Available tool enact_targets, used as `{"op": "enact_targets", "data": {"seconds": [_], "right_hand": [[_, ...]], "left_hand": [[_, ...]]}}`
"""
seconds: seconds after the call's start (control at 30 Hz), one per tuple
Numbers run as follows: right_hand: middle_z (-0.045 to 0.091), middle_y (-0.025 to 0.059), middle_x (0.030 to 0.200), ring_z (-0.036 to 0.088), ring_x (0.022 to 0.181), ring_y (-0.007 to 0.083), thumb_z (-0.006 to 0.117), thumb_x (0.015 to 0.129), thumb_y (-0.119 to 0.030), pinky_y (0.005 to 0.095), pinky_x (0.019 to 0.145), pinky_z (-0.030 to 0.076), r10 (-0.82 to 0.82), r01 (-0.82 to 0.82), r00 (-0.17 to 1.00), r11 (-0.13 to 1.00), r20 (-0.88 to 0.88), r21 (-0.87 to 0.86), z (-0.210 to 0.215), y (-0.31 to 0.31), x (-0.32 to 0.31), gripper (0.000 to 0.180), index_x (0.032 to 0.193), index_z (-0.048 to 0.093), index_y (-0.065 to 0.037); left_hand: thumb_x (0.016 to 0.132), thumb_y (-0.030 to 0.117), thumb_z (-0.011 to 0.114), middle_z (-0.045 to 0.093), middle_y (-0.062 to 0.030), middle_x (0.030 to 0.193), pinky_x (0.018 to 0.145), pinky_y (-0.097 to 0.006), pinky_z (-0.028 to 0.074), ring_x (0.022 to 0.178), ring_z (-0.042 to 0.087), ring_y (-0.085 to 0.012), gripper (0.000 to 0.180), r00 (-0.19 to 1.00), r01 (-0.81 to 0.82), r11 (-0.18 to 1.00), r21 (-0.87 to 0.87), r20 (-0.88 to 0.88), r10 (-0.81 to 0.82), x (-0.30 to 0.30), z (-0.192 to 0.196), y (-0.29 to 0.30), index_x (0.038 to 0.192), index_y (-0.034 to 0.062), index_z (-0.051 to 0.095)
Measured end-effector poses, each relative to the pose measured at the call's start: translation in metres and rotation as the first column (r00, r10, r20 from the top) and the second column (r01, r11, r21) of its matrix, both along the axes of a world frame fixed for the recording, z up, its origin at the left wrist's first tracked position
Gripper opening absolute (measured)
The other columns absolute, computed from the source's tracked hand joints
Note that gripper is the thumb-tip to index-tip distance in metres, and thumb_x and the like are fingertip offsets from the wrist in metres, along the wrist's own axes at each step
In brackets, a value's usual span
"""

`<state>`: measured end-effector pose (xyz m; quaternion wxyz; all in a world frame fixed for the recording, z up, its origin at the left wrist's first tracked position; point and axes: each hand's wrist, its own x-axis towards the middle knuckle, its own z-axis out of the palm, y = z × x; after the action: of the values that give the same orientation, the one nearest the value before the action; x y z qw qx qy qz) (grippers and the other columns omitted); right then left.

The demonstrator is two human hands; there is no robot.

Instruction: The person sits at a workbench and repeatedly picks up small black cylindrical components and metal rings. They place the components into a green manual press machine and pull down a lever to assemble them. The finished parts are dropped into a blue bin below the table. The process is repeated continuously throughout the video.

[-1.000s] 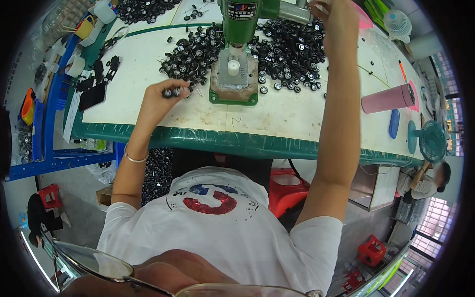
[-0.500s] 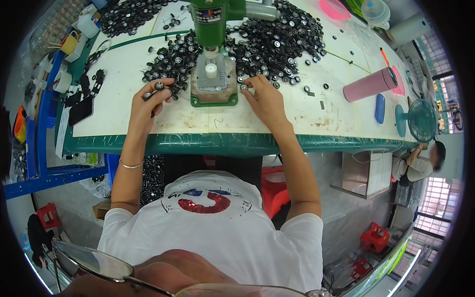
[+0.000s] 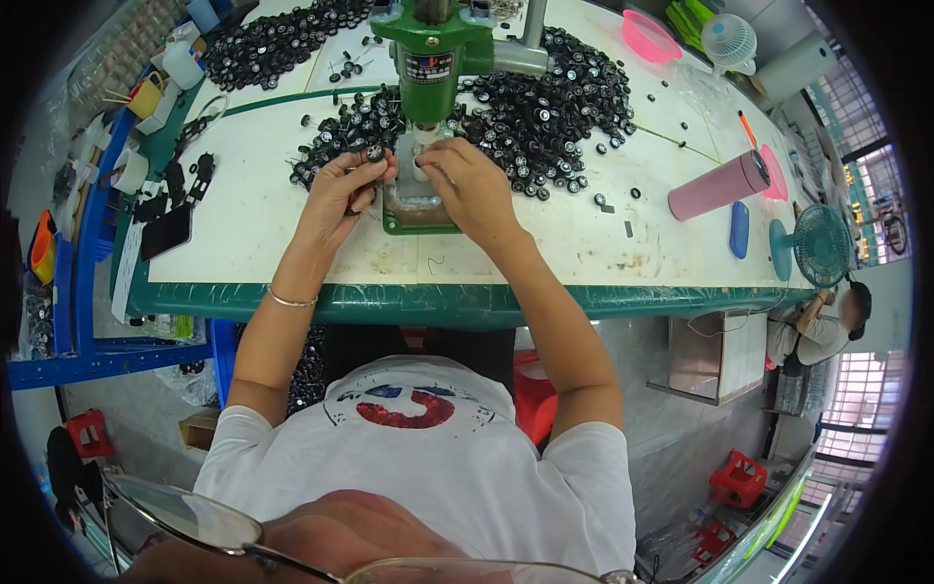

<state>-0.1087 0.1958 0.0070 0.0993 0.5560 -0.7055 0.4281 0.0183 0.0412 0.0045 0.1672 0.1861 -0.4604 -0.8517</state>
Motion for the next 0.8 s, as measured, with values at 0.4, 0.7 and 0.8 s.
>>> {"op": "enact_targets", "data": {"seconds": [0.4,0.7,0.8], "right_hand": [[0.058,0.0129,0.104,0.061,0.093,0.0299,0.066,0.082,-0.014,0.0388,0.079,0.050,0.049,-0.078,0.957,0.993,0.287,0.090,0.010,-0.005,-0.004,0.026,0.105,0.062,-0.003],[0.063,0.0089,0.110,0.061,0.099,0.0152,0.055,0.096,-0.019,0.0291,0.083,0.051,0.021,0.171,0.692,0.966,0.721,-0.193,0.067,0.020,-0.069,0.033,0.120,0.058,0.002],[0.064,0.0086,0.107,0.064,0.084,0.0183,0.048,0.099,-0.027,0.0279,0.077,0.052,0.170,0.114,0.760,0.916,0.628,-0.385,0.125,0.002,-0.091,0.035,0.116,0.060,0.002]], "left_hand": [[0.078,0.009,0.074,0.064,0.0008,0.070,0.050,-0.017,0.033,0.059,0.052,-0.0015,0.010,0.998,-0.025,0.894,-0.447,-0.069,-0.006,-0.028,0.005,0.008,0.087,0.0048,0.070],[0.073,0.010,0.078,0.064,0.0006,0.073,0.064,-0.024,0.043,0.068,0.054,-0.0060,0.015,0.993,-0.056,0.864,-0.500,-0.120,-0.005,-0.047,0.001,0.004,0.083,0.0016,0.072],[0.072,0.009,0.078,0.063,0.0016,0.075,0.065,-0.023,0.041,0.068,0.052,-0.0056,0.014,0.992,-0.031,0.908,-0.419,-0.121,-0.022,-0.048,0.000,0.006,0.082,0.0014,0.071]]}}
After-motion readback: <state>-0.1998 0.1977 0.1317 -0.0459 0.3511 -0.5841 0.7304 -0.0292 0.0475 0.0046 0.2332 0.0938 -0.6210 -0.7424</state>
